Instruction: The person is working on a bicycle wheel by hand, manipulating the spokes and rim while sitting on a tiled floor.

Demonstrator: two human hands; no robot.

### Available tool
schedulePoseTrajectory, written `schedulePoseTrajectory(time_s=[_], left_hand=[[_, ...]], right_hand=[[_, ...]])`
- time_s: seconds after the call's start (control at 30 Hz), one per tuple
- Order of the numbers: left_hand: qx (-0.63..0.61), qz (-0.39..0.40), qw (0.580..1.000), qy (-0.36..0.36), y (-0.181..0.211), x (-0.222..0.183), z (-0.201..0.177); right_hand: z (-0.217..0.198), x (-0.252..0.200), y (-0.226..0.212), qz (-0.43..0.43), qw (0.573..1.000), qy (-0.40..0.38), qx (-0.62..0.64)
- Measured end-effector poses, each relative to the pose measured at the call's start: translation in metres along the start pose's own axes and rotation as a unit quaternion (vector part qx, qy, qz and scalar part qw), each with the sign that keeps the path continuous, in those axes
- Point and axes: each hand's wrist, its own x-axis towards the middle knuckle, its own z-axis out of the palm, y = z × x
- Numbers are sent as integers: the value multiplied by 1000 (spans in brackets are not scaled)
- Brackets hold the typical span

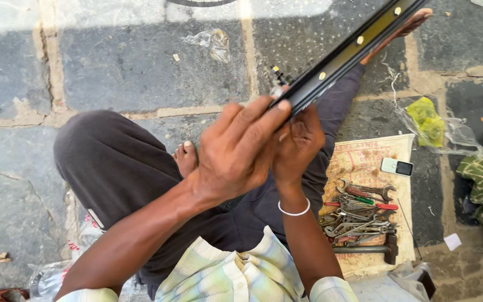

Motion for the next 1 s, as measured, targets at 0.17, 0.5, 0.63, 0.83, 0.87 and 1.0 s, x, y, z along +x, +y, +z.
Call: schedulePoseTrajectory(time_s=[0.17, 0.5, 0.63, 0.83, 0.87, 1.0], left_hand=[[18, 1, 998, 52, -7, -16, 19], [-29, -80, 995, 53, -11, -12, 23], [-38, -91, 992, 82, -10, -7, 30], [-25, -100, 992, 75, -15, -12, 32], [-22, -96, 992, 79, -16, -12, 32], [3, -90, 992, 86, -18, -13, 31]], right_hand=[[-21, 7, 10, 80, 981, -45, 171], [-6, 11, 12, 66, 978, -6, 198], [7, 10, 6, -61, 996, 61, -37], [14, 7, 0, 19, 991, 68, -115], [15, 9, -1, 30, 991, 69, -112], [10, 20, -7, 28, 994, -10, -108]])
